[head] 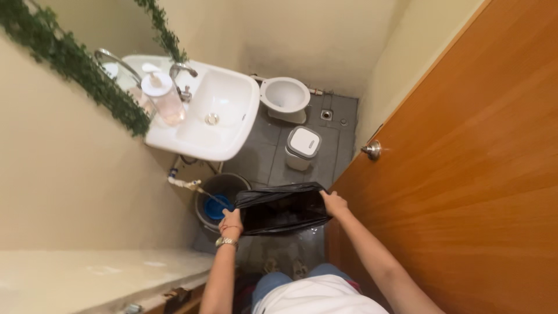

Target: The person lines a small bin with a black plastic bag and uses a blue pitcher to pour water into the bin.

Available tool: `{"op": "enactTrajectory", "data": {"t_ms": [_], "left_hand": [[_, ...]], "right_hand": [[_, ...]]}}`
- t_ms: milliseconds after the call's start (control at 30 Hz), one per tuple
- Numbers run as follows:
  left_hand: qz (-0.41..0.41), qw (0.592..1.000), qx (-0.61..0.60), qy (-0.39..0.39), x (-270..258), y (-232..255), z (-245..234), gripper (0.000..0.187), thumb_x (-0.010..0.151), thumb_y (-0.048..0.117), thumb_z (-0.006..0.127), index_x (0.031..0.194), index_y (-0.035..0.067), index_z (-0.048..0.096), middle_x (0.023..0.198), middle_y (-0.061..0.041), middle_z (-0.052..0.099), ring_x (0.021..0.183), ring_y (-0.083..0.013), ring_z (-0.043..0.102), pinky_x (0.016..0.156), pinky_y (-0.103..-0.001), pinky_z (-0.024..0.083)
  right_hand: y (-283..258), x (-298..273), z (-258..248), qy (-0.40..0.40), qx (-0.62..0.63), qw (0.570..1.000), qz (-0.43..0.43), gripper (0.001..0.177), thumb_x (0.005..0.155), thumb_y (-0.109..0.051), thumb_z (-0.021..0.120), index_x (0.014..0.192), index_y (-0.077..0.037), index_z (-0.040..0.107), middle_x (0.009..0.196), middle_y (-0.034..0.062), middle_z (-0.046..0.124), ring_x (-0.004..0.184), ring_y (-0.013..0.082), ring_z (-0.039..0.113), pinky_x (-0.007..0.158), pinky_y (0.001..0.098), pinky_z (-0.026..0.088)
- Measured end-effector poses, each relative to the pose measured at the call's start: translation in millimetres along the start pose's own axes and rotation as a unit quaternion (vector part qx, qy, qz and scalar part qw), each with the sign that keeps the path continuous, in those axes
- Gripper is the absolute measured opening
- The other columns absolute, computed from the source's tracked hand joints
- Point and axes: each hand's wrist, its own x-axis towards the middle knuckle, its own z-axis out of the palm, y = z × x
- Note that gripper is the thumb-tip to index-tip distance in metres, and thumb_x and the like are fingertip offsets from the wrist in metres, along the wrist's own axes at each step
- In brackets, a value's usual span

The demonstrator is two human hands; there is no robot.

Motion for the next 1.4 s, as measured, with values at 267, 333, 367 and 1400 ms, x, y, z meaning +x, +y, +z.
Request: {"op": "enactTrajectory", "data": {"t_ms": [267,333,367,1400], "left_hand": [[-0.025,0.936,-0.300,0.184,45,80,-152,0.067,0.093,0.008,0.051,0.153,0.003,0.024,0.104,-0.028,0.065,0.081,-0.0425,0.063,0.077,-0.047,0.049],[0.009,0.963,-0.199,0.183,49,76,-114,0.059,0.091,0.008,0.052,0.147,0.010,0.032,0.120,-0.027,0.054,0.092,-0.0405,0.062,0.080,-0.045,0.051],[0.043,0.977,-0.108,0.178,50,68,-78,0.056,0.090,0.007,0.053,0.144,0.014,0.036,0.128,-0.026,0.049,0.097,-0.0395,0.062,0.082,-0.044,0.052],[-0.082,0.558,-0.811,-0.157,76,13,-32,0.063,0.077,0.010,0.066,0.138,0.009,0.050,0.123,-0.009,0.061,0.108,-0.0232,0.060,0.086,-0.037,0.051]], "right_hand": [[15,75,-136,0.256,0.175,0.942,0.131,0.071,0.080,-0.023,0.078,0.132,0.001,0.037,0.143,0.0380,0.033,0.094,0.0489,0.061,0.082,0.0487,0.053],[14,73,-103,0.326,0.160,0.924,0.116,0.055,0.089,-0.025,0.069,0.128,0.001,0.040,0.142,0.0354,0.040,0.099,0.0482,0.061,0.089,0.0476,0.054],[10,65,-72,0.219,0.234,0.923,0.216,0.050,0.097,-0.027,0.055,0.138,-0.003,0.039,0.130,0.0352,0.049,0.100,0.0485,0.061,0.089,0.0509,0.051],[9,44,-90,0.063,0.313,0.914,0.249,0.081,0.072,-0.027,0.088,0.139,-0.019,0.043,0.142,0.0234,0.031,0.128,0.0394,0.032,0.099,0.0525,0.036]]}}
